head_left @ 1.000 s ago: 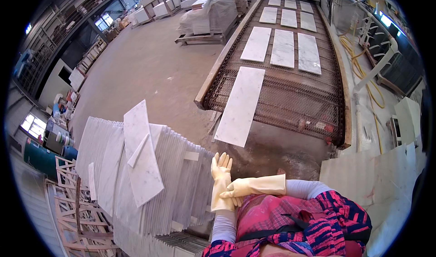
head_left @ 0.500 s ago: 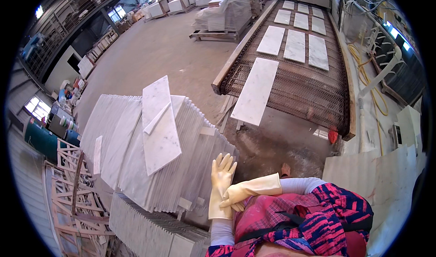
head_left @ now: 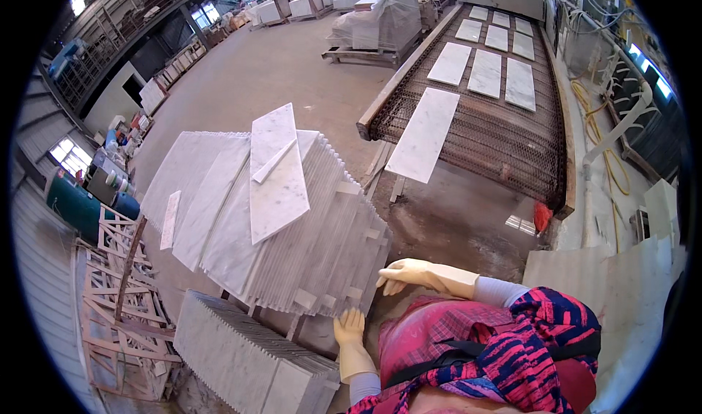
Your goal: The person picks up rectangular white tiles from a stack and places them onto a moving conveyor belt. They handle the tiles one by one, positioning them in a row on the belt as it moves through the factory.
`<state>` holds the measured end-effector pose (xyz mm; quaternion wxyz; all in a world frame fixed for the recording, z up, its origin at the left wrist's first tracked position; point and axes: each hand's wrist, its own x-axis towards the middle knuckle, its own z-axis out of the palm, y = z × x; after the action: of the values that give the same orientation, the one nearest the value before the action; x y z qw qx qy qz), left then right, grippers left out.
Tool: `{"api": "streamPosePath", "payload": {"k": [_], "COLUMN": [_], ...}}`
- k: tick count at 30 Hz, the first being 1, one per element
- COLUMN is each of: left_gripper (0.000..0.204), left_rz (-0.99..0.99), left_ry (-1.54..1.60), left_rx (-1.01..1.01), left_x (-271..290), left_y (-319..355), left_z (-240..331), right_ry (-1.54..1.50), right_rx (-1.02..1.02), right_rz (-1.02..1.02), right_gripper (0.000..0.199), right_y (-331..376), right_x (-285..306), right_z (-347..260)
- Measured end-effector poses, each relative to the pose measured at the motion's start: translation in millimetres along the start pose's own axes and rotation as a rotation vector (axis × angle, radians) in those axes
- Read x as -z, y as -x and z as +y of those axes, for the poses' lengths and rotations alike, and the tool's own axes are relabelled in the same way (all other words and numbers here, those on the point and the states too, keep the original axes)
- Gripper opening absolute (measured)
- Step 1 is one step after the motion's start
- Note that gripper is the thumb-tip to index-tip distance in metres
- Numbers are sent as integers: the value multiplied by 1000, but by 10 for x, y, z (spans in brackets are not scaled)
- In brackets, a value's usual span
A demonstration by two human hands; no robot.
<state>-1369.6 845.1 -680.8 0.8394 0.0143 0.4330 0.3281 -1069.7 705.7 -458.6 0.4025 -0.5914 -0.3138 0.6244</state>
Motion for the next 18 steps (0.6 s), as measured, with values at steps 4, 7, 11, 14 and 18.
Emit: {"api": "streamPosePath", "payload": {"k": [4,7,11,14,18], "left_gripper": [65,60,57,52,45], "left_rz": [193,323,400,419,380], "left_ry": [-42,-139,-321,-549,-806], "left_rx": [-2,76,177,186,141], "left_x": [1221,1736,2208,2296,2293], "left_y": [291,645,957,1091,1394], "left_z": [-12,-96,-117,-241,-296], "right_ry": [-11,-61,-95,-102,-178], "right_rx": [-32,-55,-103,-156,-282], "right_rz": [162,241,279,329,405], "right_gripper": [52,50,52,53,50], "right_y": [619,1047,1237,1402,1577], "right_x": [15,-6,-157,-299,-625], "right_z": [240,535,1171,1629,2028]}}
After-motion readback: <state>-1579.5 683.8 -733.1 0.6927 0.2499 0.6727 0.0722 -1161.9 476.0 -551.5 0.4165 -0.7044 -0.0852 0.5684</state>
